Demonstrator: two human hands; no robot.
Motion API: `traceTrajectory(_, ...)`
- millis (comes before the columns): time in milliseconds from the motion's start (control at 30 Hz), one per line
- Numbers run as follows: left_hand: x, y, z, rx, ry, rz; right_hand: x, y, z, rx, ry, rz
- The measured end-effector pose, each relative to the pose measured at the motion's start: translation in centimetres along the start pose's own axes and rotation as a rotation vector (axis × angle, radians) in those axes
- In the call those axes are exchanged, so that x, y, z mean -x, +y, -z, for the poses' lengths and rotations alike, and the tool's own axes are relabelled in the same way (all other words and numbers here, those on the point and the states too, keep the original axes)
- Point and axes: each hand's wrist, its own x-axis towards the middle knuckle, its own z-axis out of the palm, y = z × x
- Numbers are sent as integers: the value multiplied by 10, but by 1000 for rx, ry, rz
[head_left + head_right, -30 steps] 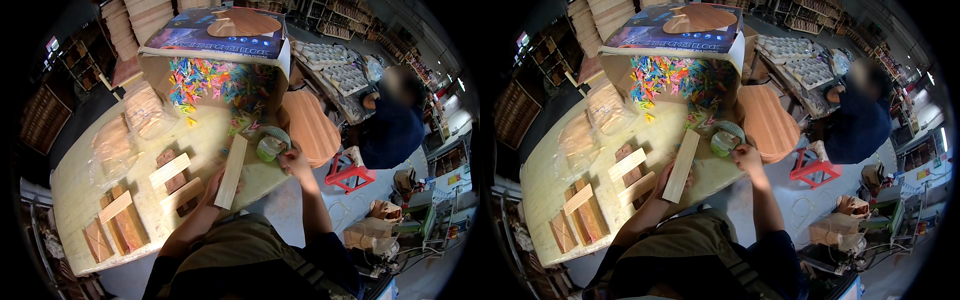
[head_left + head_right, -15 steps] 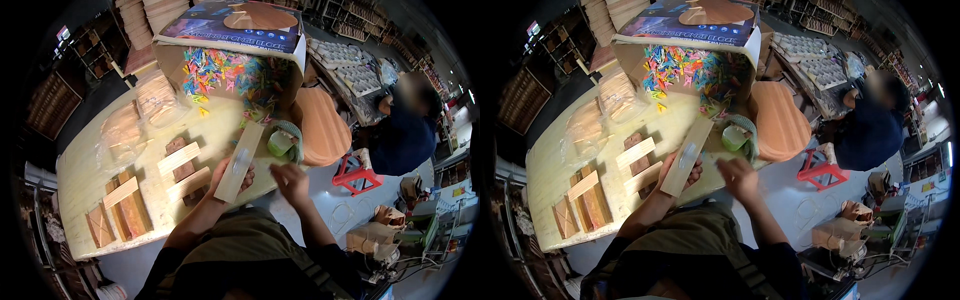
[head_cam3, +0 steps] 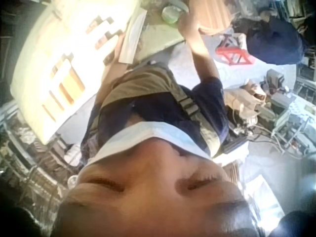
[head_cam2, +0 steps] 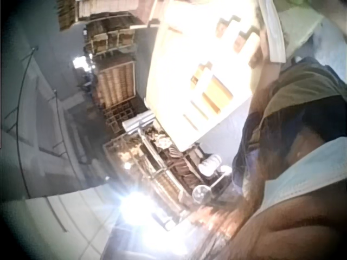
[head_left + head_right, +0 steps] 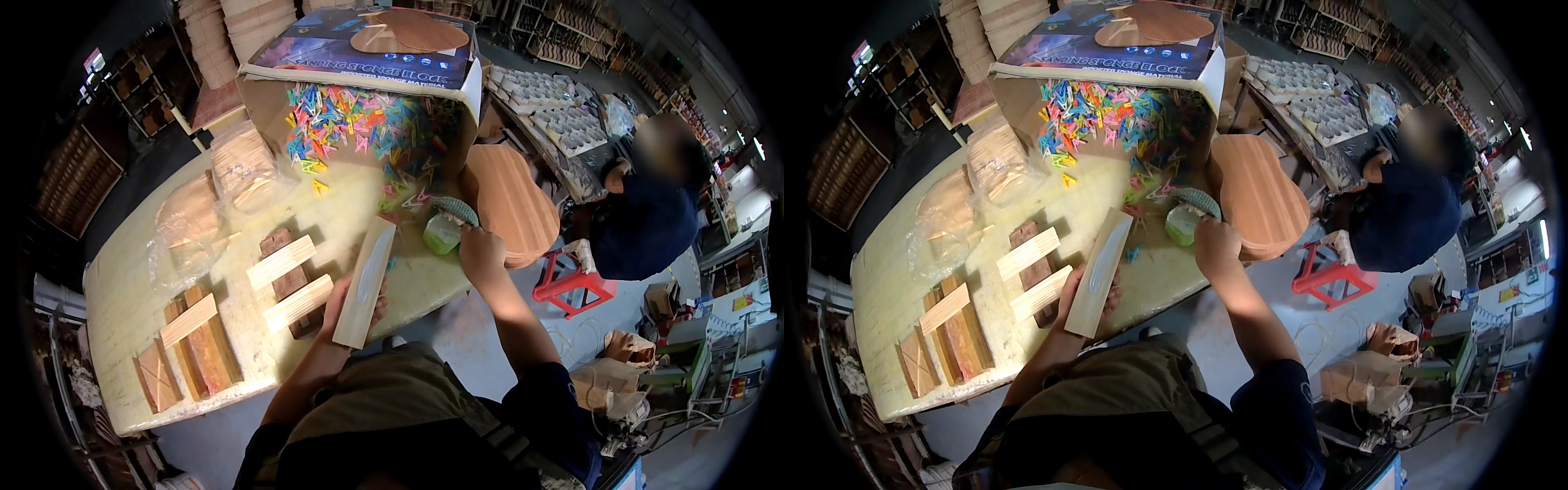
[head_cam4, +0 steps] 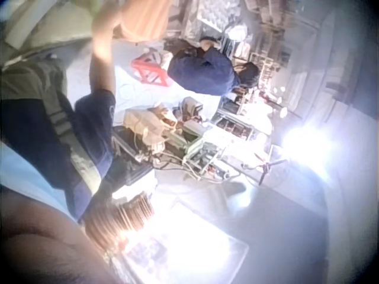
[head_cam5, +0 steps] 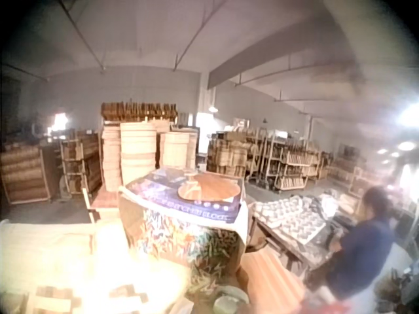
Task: The person applies glue to small wooden pieces and places them onto larger wooden boards. They then use colorful plastic clips to secure the glued pieces in place on the boards. The process is repeated for multiple pieces throughout the clip.
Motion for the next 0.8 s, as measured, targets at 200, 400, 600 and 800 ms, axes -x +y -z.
traceTrajectory(200,8,0,8,-50,-36,-28,-5,14,2,-126,-55,37)
traceTrajectory(400,2,-6,16,-47,24,-31,-14,11,-18,-150,65,-37)
traceTrajectory(600,1,-2,15,-1,23,27,0,28,-12,-705,4,-30)
traceTrajectory(800,-11,-1,7,175,-33,-23,48,-10,15,-1044,87,113)
